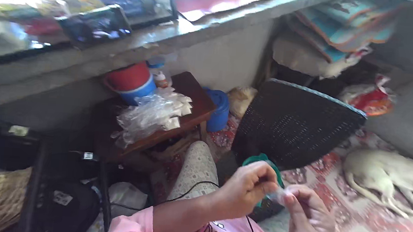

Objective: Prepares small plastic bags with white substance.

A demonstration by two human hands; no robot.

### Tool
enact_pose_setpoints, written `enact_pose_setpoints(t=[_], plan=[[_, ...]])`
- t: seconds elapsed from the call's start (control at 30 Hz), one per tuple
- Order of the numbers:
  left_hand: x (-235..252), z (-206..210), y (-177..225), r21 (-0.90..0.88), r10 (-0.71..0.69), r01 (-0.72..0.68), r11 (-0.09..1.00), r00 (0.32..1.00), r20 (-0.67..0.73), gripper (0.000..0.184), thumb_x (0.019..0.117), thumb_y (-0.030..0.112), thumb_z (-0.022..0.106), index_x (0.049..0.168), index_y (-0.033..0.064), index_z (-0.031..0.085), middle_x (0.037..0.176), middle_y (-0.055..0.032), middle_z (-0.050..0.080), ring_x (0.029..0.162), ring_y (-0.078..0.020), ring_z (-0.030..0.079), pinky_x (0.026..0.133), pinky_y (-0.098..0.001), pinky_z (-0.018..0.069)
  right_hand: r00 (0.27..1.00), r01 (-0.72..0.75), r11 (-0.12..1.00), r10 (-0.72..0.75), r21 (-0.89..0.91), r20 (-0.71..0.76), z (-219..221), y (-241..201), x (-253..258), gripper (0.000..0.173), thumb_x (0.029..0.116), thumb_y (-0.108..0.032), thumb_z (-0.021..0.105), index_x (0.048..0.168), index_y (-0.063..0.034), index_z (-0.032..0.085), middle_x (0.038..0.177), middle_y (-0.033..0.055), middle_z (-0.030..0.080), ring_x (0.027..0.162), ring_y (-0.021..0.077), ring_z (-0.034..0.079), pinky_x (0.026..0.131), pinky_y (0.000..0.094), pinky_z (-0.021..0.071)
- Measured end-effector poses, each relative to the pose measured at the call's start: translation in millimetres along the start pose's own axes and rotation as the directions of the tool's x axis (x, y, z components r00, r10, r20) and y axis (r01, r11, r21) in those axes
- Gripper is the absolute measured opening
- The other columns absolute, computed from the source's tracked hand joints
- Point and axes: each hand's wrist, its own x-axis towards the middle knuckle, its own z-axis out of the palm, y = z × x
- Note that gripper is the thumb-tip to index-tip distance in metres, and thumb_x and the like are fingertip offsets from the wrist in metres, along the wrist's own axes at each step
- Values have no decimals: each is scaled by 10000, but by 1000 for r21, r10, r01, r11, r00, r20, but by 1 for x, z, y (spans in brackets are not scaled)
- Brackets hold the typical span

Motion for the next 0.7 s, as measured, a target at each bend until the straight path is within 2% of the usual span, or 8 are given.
enact_pose_setpoints(t=[0.1, 0.2, 0.27, 0.33, 0.47, 0.53, 0.63, 0.7], plan=[[1, -3, 0, -35, -27, 27, 999, 999, -23, 145, 1051, 95, 534, 1039, -33, 602, 918, -65, 589, 749, -80, 577, 665, -234, 527, 997, -15, 994, 23, 108, -72, 2, 3, 3, 132, 992, -245, 681, 1034, -123, 707, 904, -24, 699, 777, 60, 666, 723, 216, 585], [2, -10, -2, -90, -79, 80, 993, 997, 9, 140, 1059, 106, 528, 1061, -15, 599, 901, -49, 593, 692, -75, 572, 607, -229, 526, 993, -51, 980, 69, 192, -91, -3, 4, 6, 217, 1028, -243, 624, 1169, -85, 675, 930, 12, 685, 787, 78, 662, 726, 223, 585], [1, -12, -4, -129, -117, 123, 984, 992, 52, 141, 1066, 110, 519, 1070, -10, 594, 884, -43, 597, 669, -71, 565, 589, -223, 514, 998, -45, 990, 50, 137, -31, -5, 7, 7, 316, 1033, -234, 614, 1305, -73, 636, 1118, 30, 687, 925, 93, 656, 785, 222, 567], [0, -10, -6, -166, -144, 156, 974, 986, 80, 136, 1068, 106, 512, 1073, -7, 587, 878, -39, 606, 662, -68, 575, 580, -217, 517, 998, -21, 997, 17, 68, 66, -4, 11, 7, 354, 1011, -245, 647, 1321, -75, 635, 1300, 52, 643, 1067, 128, 642, 875, 264, 566], [-1, -8, -9, -219, -184, 194, 956, 981, 68, 140, 1064, 126, 531, 1081, 3, 597, 900, -32, 631, 686, -66, 613, 578, -212, 539, 997, -40, 995, 34, 91, 72, 4, 13, 4, 120, 995, -202, 669, 1030, -88, 683, 1208, 61, 650, 1114, 138, 633, 900, 262, 567], [-1, -9, -10, -237, -195, 204, 950, 979, 61, 135, 1060, 128, 542, 1077, 5, 597, 897, -34, 636, 685, -70, 615, 579, -215, 539, 996, -45, 991, 35, 126, 76, 3, 15, 3, 120, 1013, -182, 639, 1037, -69, 670, 1156, 55, 654, 1066, 121, 640, 884, 255, 567], [-1, -7, -12, -228, -202, 205, 952, 979, 35, 117, 1051, 117, 556, 1073, 10, 598, 897, -27, 630, 688, -64, 608, 581, -206, 530, 995, -80, 983, 68, 166, 77, 6, 13, 1, 184, 1008, -156, 646, 1154, -44, 646, 1075, 34, 673, 972, 97, 660, 866, 257, 577], [-1, -7, -14, -236, -200, 204, 950, 979, 42, 130, 1060, 131, 546, 1073, 12, 595, 894, -30, 626, 693, -71, 608, 589, -214, 534, 995, -94, 982, 86, 161, 56, 6, 12, 0, 165, 978, -82, 666, 1130, -18, 662, 1013, 36, 692, 916, 95, 674, 838, 261, 591]])
